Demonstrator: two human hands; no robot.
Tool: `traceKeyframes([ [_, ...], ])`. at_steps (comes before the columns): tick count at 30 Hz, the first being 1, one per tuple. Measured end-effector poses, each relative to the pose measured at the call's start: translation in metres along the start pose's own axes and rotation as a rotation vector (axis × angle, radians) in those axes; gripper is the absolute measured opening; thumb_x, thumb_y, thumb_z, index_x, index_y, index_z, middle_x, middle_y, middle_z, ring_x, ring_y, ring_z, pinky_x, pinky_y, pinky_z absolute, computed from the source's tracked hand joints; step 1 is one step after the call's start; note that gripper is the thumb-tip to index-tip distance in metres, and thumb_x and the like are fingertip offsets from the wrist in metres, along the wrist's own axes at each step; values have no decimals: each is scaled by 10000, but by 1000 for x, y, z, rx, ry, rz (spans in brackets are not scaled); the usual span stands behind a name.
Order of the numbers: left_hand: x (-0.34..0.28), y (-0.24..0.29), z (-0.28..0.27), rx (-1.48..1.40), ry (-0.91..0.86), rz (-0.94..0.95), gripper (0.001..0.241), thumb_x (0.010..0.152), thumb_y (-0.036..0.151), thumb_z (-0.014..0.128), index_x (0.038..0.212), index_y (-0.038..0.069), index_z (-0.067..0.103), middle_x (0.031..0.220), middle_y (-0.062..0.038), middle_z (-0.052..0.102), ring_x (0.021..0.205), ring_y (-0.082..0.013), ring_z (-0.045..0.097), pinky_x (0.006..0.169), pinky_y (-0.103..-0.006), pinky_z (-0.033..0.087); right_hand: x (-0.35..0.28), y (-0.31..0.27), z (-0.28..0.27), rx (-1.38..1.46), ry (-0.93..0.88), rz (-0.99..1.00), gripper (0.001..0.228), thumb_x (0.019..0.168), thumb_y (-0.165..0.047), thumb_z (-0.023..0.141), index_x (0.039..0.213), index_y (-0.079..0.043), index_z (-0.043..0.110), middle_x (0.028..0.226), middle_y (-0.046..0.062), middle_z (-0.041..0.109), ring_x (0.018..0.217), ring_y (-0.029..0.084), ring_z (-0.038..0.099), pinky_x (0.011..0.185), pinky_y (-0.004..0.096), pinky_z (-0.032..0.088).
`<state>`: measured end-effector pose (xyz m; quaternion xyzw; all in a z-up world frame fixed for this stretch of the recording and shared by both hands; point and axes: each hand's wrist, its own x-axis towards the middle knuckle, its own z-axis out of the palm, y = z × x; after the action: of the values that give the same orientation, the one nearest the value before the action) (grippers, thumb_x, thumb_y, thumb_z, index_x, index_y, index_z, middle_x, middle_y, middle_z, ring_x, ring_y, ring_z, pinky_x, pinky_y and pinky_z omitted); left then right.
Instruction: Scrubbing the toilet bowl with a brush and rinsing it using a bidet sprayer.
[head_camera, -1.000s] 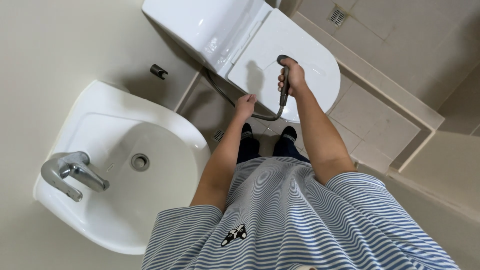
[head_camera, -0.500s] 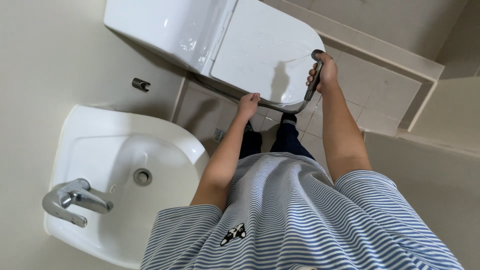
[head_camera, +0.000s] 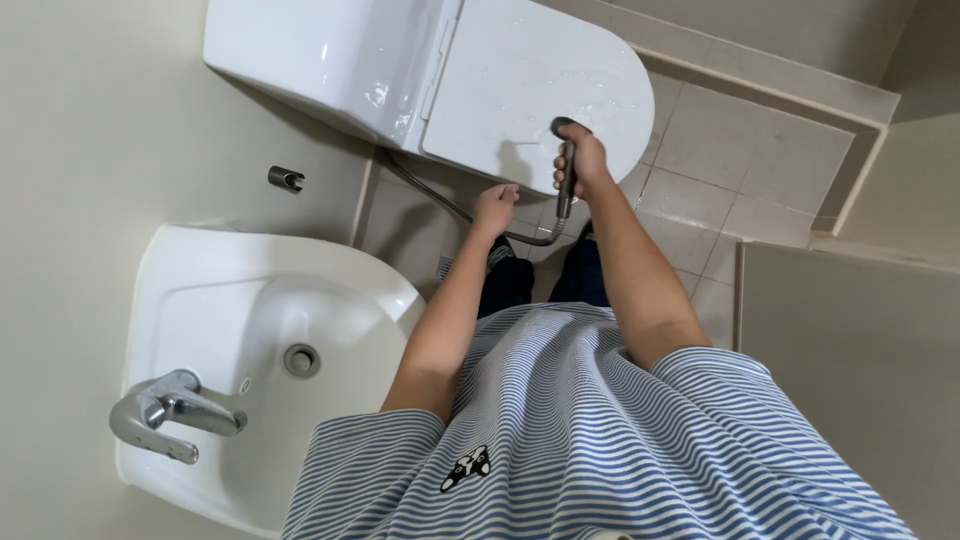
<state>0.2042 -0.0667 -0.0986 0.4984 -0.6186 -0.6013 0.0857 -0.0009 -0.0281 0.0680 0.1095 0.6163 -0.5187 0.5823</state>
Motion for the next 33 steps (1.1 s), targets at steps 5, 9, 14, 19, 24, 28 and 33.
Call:
traceKeyframes([
  [5,-7,8,-16,18,61,-37,330,986,235,567,1194,39,733,1018,-96,794,912,-184,737,832,-312,552,-3,-7,35,-35,-116,4,338,879,-393,642,732,-126,493,554,37,489,436,211,468,454,397,421],
  [9,-5,10,-18,11,97,-50,329,977,240,576,1179,39,740,1008,-89,796,911,-173,740,825,-305,554,6,-19,38,-57,-123,-22,333,876,-389,651,742,-121,506,555,44,487,439,217,472,466,402,438],
  [14,17,-6,1,-18,65,-4,326,988,241,573,1175,31,737,994,-94,797,901,-186,731,826,-314,548,18,-54,5,-8,-67,-57,317,865,-386,644,746,-125,510,552,45,480,432,220,462,456,409,429],
  [19,29,23,26,40,47,17,325,1001,269,584,1159,37,747,983,-103,792,881,-186,734,816,-316,553,28,-102,-42,23,-10,-110,310,862,-382,638,753,-125,505,561,45,482,442,219,458,463,419,434],
  [24,42,74,42,-67,22,-134,327,1001,263,578,1200,55,734,1016,-87,787,842,-216,691,770,-345,548,49,-153,-83,68,32,-126,304,858,-398,606,742,-145,486,572,32,473,478,208,453,503,421,436],
  [28,65,86,52,-105,77,-101,326,1001,253,561,1202,63,735,1059,-69,791,942,-166,722,853,-307,546,66,-184,-86,64,17,-107,305,855,-398,604,739,-148,475,579,27,475,491,201,444,515,414,421],
  [33,73,125,51,-57,92,-153,337,1006,261,545,1224,80,728,1087,-67,779,974,-183,712,894,-310,529,86,-207,-58,-3,-71,-86,325,848,-411,619,744,-138,475,571,28,462,482,205,442,505,418,424],
])
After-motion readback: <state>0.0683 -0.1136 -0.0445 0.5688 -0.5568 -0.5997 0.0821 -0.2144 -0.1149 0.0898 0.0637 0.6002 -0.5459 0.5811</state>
